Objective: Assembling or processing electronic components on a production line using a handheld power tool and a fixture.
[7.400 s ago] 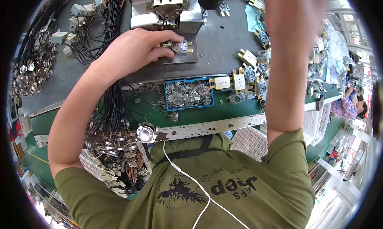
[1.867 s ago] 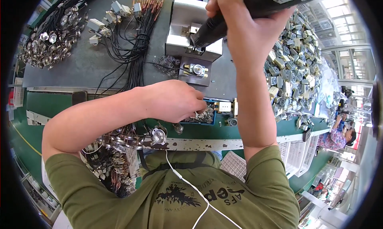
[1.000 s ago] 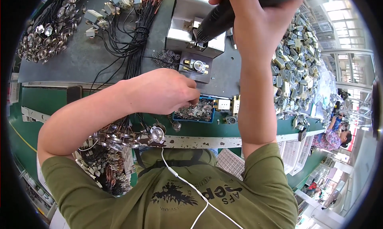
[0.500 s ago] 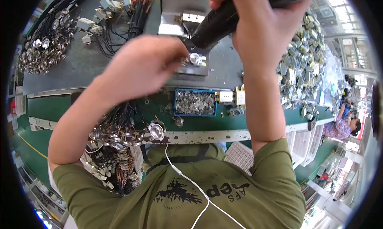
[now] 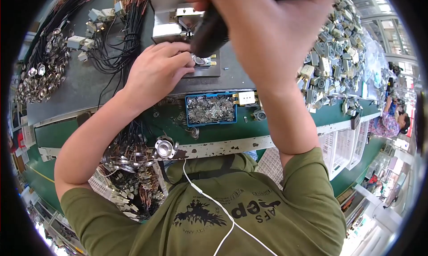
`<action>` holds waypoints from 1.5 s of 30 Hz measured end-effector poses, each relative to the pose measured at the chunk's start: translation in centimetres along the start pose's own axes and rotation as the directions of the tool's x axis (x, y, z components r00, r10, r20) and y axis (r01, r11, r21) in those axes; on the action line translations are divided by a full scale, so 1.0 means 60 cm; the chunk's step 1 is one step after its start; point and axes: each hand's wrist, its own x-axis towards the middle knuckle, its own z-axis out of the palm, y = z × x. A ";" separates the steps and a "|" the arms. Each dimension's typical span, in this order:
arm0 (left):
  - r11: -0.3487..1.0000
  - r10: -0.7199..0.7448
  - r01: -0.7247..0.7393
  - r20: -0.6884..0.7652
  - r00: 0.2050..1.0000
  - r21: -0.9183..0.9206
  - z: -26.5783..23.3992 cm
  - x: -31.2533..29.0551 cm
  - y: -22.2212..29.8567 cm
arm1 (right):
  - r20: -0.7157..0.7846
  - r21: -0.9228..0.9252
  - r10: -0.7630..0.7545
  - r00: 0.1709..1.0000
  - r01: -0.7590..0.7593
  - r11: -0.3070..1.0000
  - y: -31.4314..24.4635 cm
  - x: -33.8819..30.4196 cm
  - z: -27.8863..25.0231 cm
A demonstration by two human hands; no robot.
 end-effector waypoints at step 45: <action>0.982 -0.178 0.186 0.234 0.956 -0.016 -0.002 0.012 -0.006 | 0.156 0.130 0.158 0.975 -0.179 0.975 0.030 -0.024 0.042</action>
